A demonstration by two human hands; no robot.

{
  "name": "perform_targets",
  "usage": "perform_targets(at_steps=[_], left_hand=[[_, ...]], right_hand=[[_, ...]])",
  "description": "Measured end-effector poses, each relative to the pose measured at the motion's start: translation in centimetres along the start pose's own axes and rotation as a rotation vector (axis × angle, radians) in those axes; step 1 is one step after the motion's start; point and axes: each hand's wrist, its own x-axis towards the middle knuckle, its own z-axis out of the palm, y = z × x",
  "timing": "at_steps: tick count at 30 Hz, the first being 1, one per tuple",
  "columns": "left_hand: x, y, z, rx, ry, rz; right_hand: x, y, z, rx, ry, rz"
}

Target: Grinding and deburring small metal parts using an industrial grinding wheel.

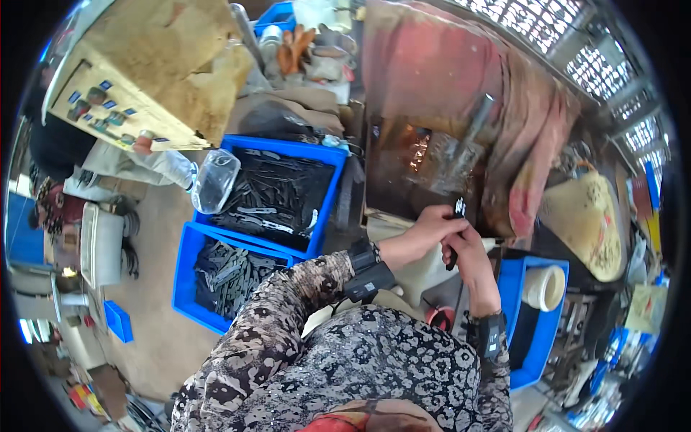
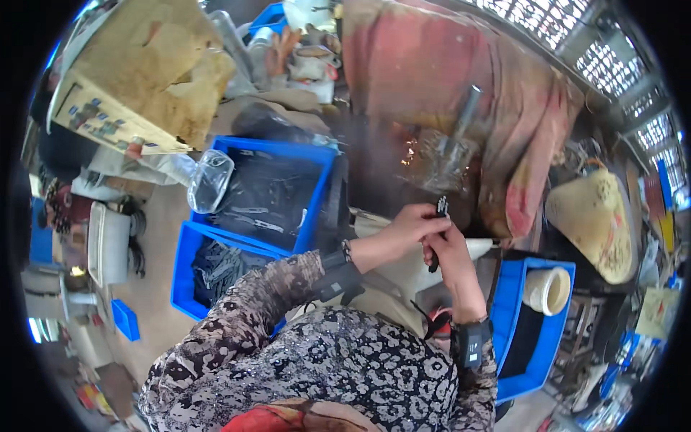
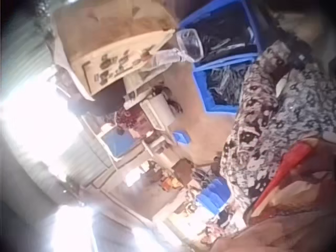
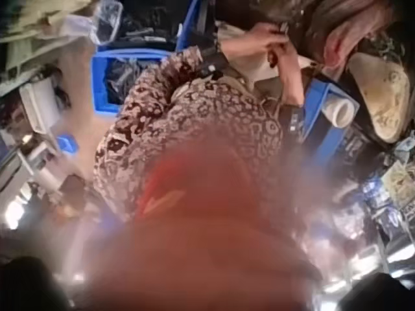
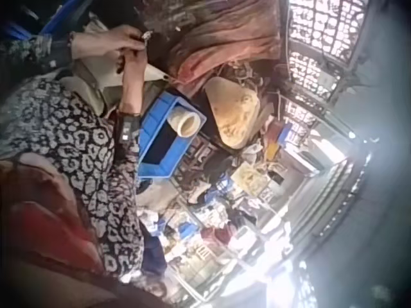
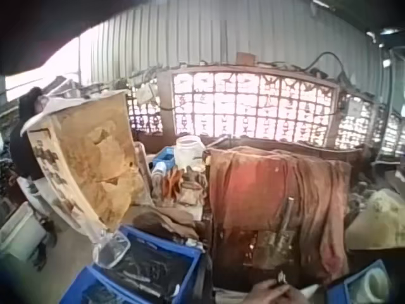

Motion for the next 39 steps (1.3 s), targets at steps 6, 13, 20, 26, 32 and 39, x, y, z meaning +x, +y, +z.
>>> perform_targets(at_steps=[6,13,20,26,32,39], left_hand=[[1.8,4.0,-0.8,0.197,0.152,0.302],[4.0,4.1,-1.8,0.072,0.125,0.037],[2.6,4.5,0.0,0.187,-0.1,-0.112],[1.4,5.9,-6.9,0.601,0.132,0.087],[0.1,6.6,-12.6,0.925,0.441,0.612],[-1.4,6.0,-14.2,1.106,0.531,0.737]], right_hand=[[2.3,-2.0,1.4,-0.287,0.181,-0.36],[2.6,-0.3,0.0,-0.756,0.514,-0.799],[-3.8,-2.0,-5.9,-0.549,0.406,-0.246],[-8.4,3.0,-15.9,-0.75,0.497,0.387],[-8.8,11.9,-21.3,-0.911,0.419,0.933],[-7.7,16.2,-21.6,-1.161,0.505,0.739]])
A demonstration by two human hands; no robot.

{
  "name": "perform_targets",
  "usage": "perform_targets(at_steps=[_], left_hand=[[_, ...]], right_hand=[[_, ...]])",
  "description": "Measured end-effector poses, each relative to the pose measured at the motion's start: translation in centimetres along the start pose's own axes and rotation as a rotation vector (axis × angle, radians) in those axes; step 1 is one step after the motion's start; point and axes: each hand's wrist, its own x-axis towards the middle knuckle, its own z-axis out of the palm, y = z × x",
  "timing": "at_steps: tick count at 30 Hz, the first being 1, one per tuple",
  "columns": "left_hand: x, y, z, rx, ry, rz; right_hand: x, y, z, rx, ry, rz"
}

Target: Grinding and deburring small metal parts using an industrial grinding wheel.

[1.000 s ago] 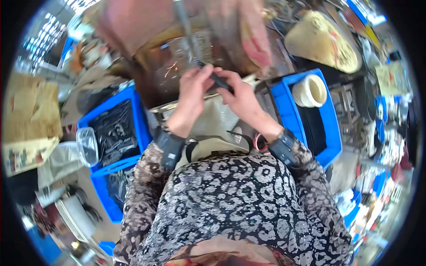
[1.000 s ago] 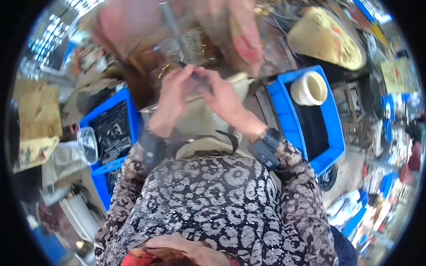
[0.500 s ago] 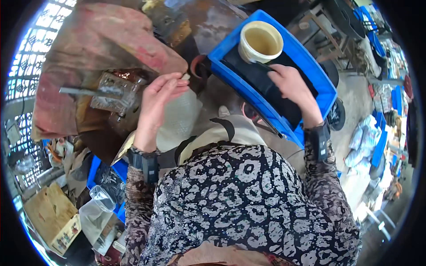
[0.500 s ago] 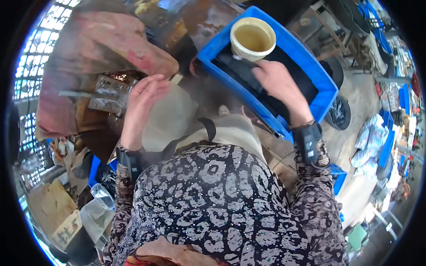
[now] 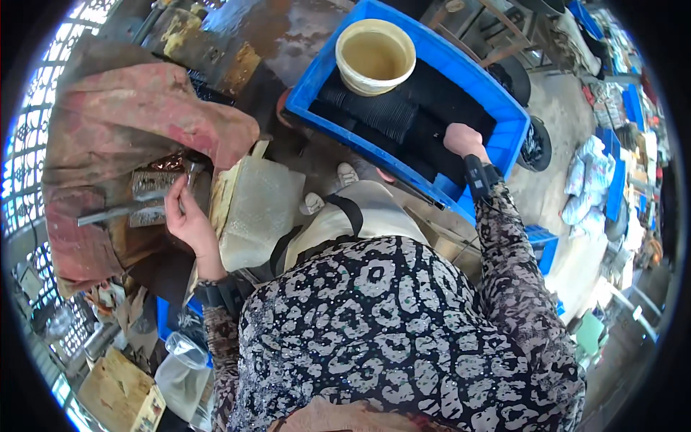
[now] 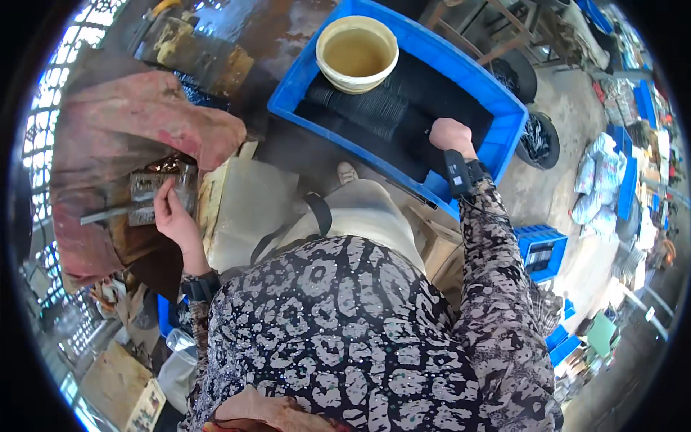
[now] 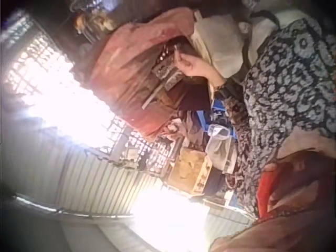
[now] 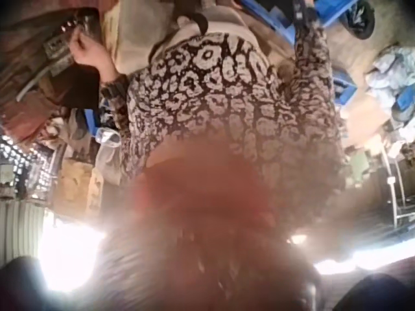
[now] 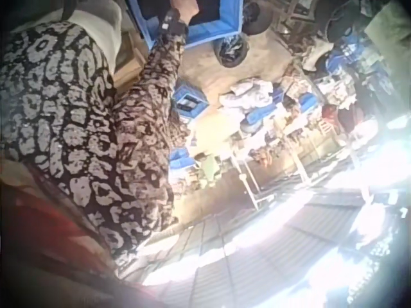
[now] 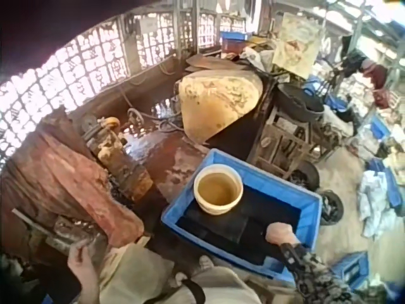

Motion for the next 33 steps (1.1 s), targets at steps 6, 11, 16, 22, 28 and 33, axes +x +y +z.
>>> perform_targets(at_steps=[6,11,16,22,28,33], left_hand=[[-0.4,1.5,0.4,0.022,0.055,0.023],[-0.4,2.1,-1.3,0.085,0.09,0.072],[-0.5,2.8,-0.4,0.052,0.057,0.087],[-1.0,2.4,0.3,0.046,0.039,0.094],[-0.3,1.9,1.3,0.064,-0.006,0.141],[1.0,2.0,2.0,0.052,-0.045,0.176]], right_hand=[[-0.2,-2.2,-2.4,0.241,-0.077,0.079],[-3.7,-5.6,-7.4,1.382,-0.365,-0.252],[-6.2,-8.6,-9.8,1.676,-0.454,-0.518],[-5.4,-9.1,-9.5,1.658,-0.429,-0.559],[1.5,-10.8,-10.7,0.242,0.407,-0.324],[8.3,-8.4,-9.2,0.255,0.805,-0.899]])
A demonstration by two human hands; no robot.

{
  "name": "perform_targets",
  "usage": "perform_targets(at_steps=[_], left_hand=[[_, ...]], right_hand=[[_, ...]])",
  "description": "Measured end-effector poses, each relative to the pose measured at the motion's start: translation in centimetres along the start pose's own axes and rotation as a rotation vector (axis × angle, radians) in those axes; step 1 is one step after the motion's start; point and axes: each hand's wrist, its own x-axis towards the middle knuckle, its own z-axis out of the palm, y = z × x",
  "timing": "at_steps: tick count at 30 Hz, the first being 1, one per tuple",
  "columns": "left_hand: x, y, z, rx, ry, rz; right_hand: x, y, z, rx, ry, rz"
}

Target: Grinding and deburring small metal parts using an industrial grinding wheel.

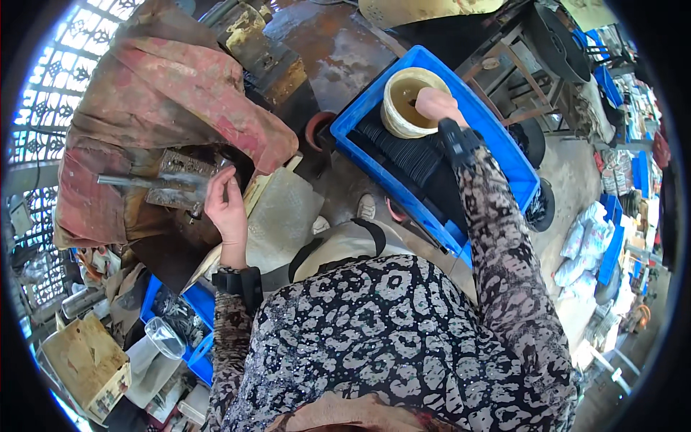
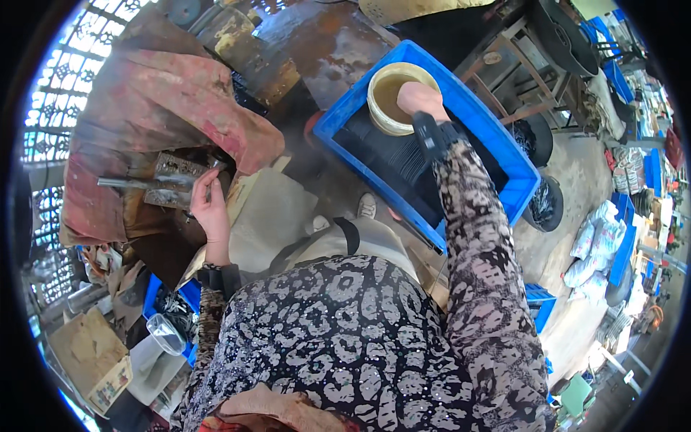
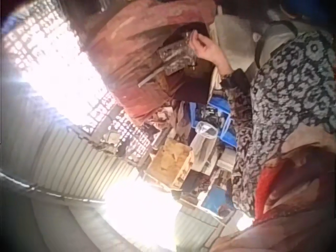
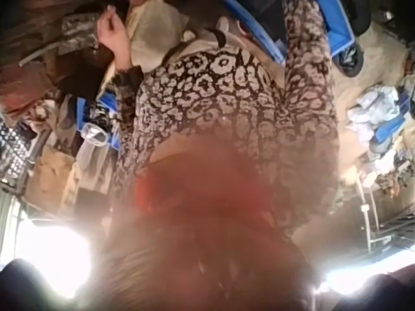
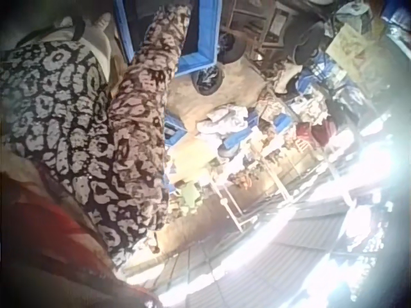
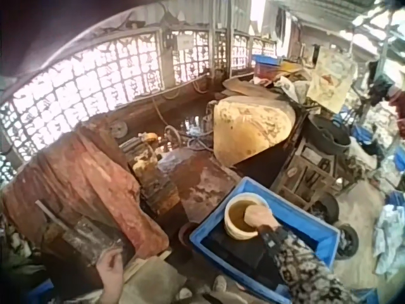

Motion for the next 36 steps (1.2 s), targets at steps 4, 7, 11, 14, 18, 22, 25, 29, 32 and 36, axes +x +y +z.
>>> perform_targets(at_steps=[4,7,11,14,18,22,25,29,32,36], left_hand=[[1.1,-0.4,0.8,0.003,-0.01,0.027],[-1.3,-0.9,-0.7,0.034,-0.026,-0.039],[-3.6,-2.4,-3.6,0.131,0.017,-0.121],[-5.3,-3.3,-4.9,0.155,0.042,-0.153],[-6.2,-3.3,-5.2,0.166,0.026,-0.199],[-6.3,-2.9,-4.8,0.186,-0.028,-0.227],[-6.4,-3.5,-5.1,0.202,-0.042,-0.251],[-6.0,-4.2,-4.5,0.193,-0.047,-0.254],[-5.7,-4.2,-4.1,0.186,-0.052,-0.227],[-5.6,-4.2,-4.1,0.181,-0.044,-0.235]], right_hand=[[-0.5,1.6,0.6,-0.128,-0.194,0.352],[-3.2,-1.7,-1.7,-0.098,0.127,-0.06],[-3.9,-9.4,-5.4,0.899,-0.016,0.836],[-7.4,-9.5,-4.7,1.175,0.305,0.987],[-14.0,-1.7,-0.9,0.636,0.607,1.331],[-16.7,3.0,-1.1,-0.22,0.304,1.297],[-14.4,2.2,-2.0,-0.199,0.234,1.415],[-14.7,2.5,-2.0,-0.251,0.185,1.475],[-15.3,2.9,-1.6,-0.296,0.156,1.466],[-15.6,3.2,-1.2,-0.335,0.145,1.435]])
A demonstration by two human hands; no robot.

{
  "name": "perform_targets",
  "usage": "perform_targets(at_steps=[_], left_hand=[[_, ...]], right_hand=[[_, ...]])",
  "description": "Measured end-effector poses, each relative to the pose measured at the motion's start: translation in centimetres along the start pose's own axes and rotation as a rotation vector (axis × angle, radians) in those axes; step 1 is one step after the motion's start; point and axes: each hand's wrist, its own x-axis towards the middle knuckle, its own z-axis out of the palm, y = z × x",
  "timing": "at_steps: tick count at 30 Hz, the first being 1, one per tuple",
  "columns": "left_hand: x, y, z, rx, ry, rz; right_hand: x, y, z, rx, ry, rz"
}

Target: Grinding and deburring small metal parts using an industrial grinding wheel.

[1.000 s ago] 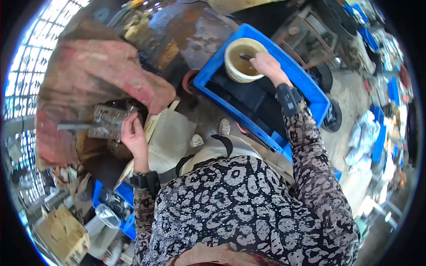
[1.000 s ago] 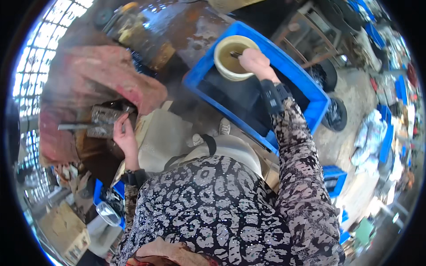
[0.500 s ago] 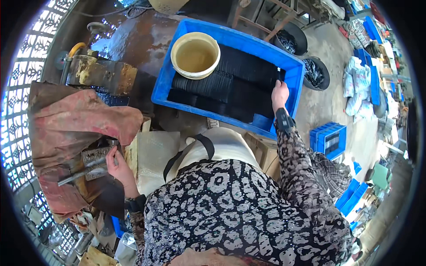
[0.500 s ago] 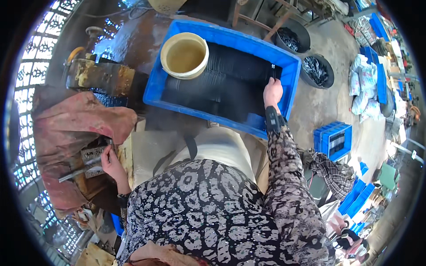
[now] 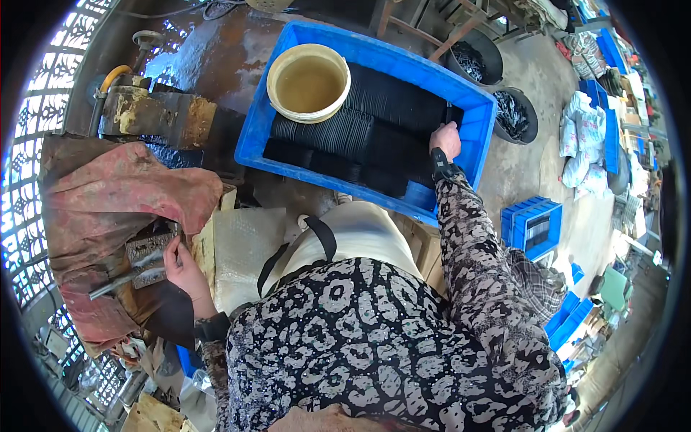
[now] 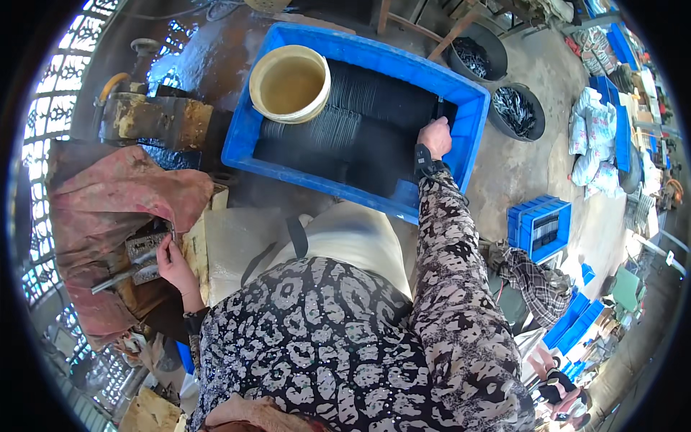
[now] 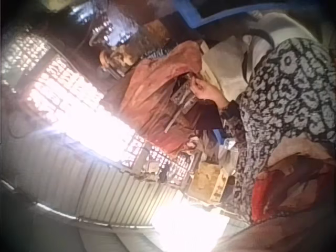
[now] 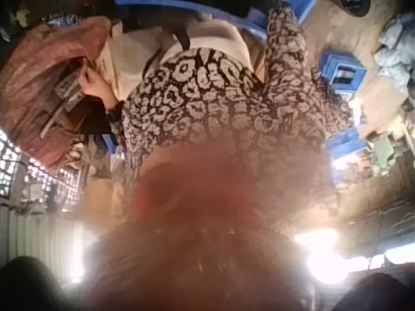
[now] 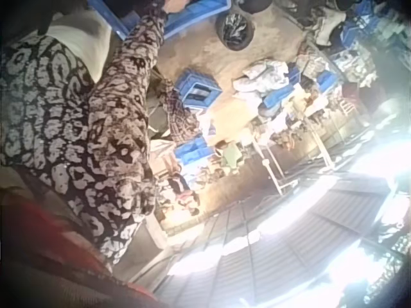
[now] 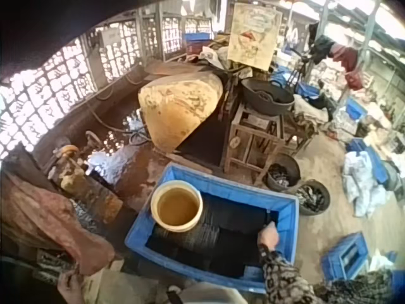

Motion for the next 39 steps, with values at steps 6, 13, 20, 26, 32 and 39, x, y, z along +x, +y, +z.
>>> perform_targets(at_steps=[6,13,20,26,32,39], left_hand=[[-0.1,-0.3,-0.3,0.0,-0.002,-0.003],[0.0,-0.5,0.2,-0.019,-0.005,-0.01],[0.5,-0.7,0.2,-0.011,-0.025,0.014],[1.3,0.0,0.3,-0.003,-0.057,0.018],[1.6,0.0,0.5,-0.021,-0.071,0.019],[1.5,-0.1,0.4,0.0,-0.079,0.03]], right_hand=[[0.0,0.4,0.3,0.067,0.091,-0.051],[0.2,0.4,0.5,0.047,0.107,-0.062],[-0.2,1.2,0.8,0.037,0.115,-0.051],[-0.6,1.9,0.9,0.022,0.127,-0.007],[-0.6,2.2,1.2,-0.033,0.093,0.003],[-0.6,2.0,0.1,-0.078,0.025,-0.016]])
